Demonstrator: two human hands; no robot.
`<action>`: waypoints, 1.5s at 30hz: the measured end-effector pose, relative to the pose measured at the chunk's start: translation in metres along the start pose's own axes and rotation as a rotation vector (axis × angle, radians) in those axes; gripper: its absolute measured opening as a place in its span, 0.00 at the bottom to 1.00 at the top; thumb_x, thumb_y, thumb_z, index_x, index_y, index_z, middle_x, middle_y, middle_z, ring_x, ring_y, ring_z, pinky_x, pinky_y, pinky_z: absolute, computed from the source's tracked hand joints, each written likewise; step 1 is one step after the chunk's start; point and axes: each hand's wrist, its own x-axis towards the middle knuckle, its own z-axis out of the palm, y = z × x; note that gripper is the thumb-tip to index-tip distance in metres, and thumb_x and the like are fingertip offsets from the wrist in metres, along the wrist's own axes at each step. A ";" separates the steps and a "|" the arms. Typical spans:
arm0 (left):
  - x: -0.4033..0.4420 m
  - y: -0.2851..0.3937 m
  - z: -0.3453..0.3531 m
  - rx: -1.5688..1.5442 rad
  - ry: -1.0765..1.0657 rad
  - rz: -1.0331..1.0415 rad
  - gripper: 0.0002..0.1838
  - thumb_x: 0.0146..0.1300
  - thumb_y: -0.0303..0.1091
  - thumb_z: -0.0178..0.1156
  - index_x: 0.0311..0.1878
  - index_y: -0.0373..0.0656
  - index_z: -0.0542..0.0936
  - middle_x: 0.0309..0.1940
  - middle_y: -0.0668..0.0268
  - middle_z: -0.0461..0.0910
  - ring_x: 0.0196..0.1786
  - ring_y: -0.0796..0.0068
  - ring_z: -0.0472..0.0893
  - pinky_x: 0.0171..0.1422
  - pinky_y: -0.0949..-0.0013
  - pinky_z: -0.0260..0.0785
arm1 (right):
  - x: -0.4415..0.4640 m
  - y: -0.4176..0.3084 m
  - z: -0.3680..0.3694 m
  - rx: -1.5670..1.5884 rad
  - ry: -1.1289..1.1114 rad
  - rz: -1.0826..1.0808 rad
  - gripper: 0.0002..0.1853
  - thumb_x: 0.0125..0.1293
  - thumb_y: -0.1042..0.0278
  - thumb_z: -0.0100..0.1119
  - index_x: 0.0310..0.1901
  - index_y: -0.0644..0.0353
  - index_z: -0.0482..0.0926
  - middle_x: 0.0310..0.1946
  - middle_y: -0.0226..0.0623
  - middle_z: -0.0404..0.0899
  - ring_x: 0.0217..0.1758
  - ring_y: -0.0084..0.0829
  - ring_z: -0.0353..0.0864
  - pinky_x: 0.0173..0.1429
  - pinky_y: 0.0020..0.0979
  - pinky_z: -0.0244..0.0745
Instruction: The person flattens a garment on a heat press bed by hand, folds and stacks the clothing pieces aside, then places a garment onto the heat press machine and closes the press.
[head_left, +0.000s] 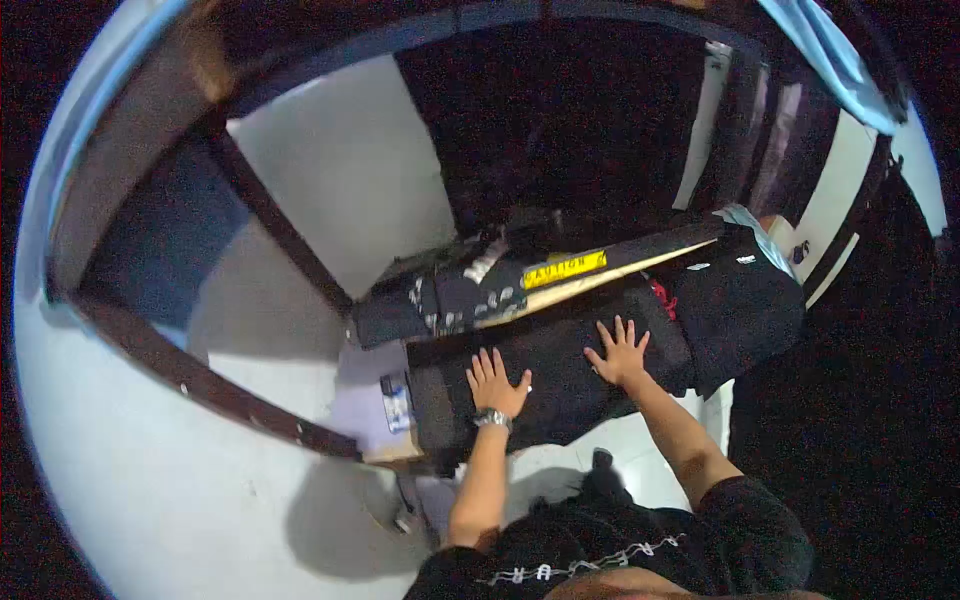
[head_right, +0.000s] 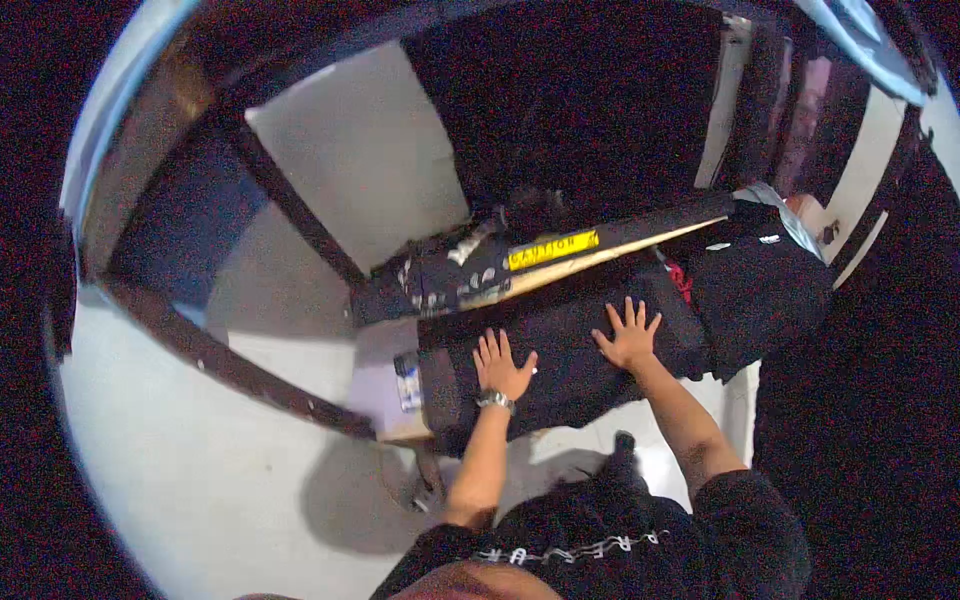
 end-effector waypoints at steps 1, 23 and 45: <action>0.000 -0.003 0.003 -0.009 0.034 0.005 0.50 0.64 0.69 0.50 0.78 0.38 0.56 0.80 0.48 0.48 0.82 0.47 0.45 0.83 0.44 0.34 | 0.001 -0.001 0.002 -0.030 0.034 -0.012 0.45 0.67 0.25 0.39 0.77 0.47 0.56 0.80 0.52 0.43 0.83 0.55 0.36 0.76 0.71 0.26; -0.120 -0.064 -0.002 -0.168 0.476 -0.043 0.27 0.67 0.41 0.53 0.67 0.42 0.74 0.72 0.57 0.68 0.74 0.52 0.64 0.77 0.42 0.51 | -0.072 -0.161 0.040 0.128 -0.086 -0.979 0.42 0.72 0.41 0.48 0.74 0.68 0.58 0.76 0.60 0.52 0.80 0.57 0.49 0.81 0.54 0.44; -0.091 -0.022 0.002 -0.169 0.209 0.165 0.36 0.68 0.52 0.52 0.72 0.38 0.67 0.75 0.51 0.61 0.79 0.53 0.56 0.82 0.44 0.42 | -0.091 -0.126 0.031 -0.074 -0.008 -0.703 0.49 0.54 0.46 0.65 0.76 0.53 0.57 0.77 0.47 0.55 0.81 0.48 0.50 0.76 0.72 0.35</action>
